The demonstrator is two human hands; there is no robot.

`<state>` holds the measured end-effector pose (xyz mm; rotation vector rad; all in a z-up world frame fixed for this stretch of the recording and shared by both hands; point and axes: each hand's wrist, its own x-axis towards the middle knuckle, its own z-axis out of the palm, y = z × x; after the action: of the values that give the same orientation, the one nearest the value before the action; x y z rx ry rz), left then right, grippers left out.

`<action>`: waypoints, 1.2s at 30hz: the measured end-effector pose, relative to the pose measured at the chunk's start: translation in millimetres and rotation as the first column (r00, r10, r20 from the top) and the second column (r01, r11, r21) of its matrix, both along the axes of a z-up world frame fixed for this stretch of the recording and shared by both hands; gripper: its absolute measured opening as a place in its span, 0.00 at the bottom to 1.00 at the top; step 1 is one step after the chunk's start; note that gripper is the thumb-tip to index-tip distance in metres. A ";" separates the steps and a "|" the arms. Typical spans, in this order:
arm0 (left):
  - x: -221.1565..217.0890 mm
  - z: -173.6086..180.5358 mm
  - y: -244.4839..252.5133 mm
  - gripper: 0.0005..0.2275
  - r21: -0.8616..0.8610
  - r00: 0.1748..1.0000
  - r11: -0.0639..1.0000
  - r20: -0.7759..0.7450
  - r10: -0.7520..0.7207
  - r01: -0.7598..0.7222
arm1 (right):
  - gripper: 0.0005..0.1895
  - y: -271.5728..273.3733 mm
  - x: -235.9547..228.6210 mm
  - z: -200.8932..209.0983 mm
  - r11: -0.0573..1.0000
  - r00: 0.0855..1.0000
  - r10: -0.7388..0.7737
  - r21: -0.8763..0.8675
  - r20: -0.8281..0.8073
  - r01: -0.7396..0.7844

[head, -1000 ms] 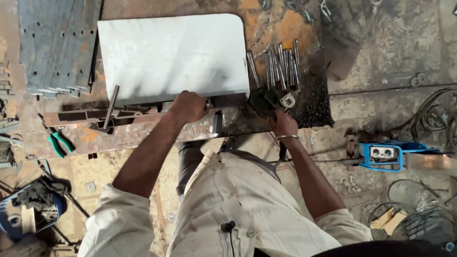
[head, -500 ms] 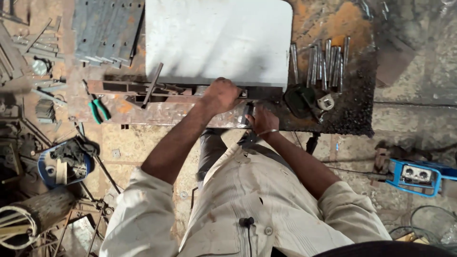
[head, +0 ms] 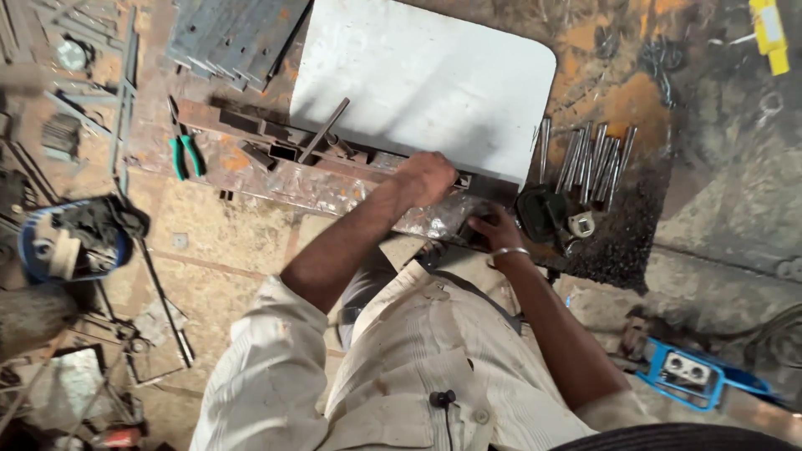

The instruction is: The recorder uses a MIG welding torch to join metal strips and rods on a workshop table.

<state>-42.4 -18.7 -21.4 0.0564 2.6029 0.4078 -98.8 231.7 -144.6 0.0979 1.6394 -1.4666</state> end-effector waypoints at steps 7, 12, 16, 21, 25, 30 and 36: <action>-10.3 1.9 -8.9 0.04 0.101 0.997 0.992 0.020 0.068 -0.070 | 0.21 -11.3 -4.0 118.5 0.976 0.613 -0.014 -0.145 -0.790 -0.164; -12.1 -5.1 -13.8 0.08 0.201 0.991 0.971 -0.015 0.135 -0.130 | 0.17 -46.1 4.7 154.7 0.963 0.386 0.152 0.048 -0.910 -0.265; -9.9 -6.9 -12.9 0.09 0.205 0.988 0.970 -0.057 0.142 -0.128 | 0.19 -52.5 10.1 168.5 0.948 0.101 0.265 0.240 -0.959 -0.212; -8.1 9.6 -12.5 0.09 0.220 0.980 0.956 0.044 0.192 -0.197 | 0.20 -59.1 10.2 163.8 0.867 0.092 0.490 0.473 -0.867 -0.154; -9.0 7.3 -13.4 0.08 0.194 0.982 0.964 0.091 0.167 -0.182 | 0.23 -55.5 6.0 140.1 0.852 0.150 0.523 0.510 -0.839 -0.119; -4.0 13.2 -15.2 0.11 0.314 0.960 0.908 0.130 0.247 -0.276 | 0.31 -6.5 8.4 106.9 0.938 0.319 0.346 0.322 -0.882 -0.126; -4.6 -17.4 -22.0 0.13 0.260 0.982 0.947 0.053 0.182 -0.190 | 0.19 120.8 26.6 18.8 0.857 0.613 0.292 0.485 -0.734 0.173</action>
<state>-47.0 -40.7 -38.8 -0.1056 2.5177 0.8165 -72.2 352.5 -125.8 -0.3820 2.7283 -0.9867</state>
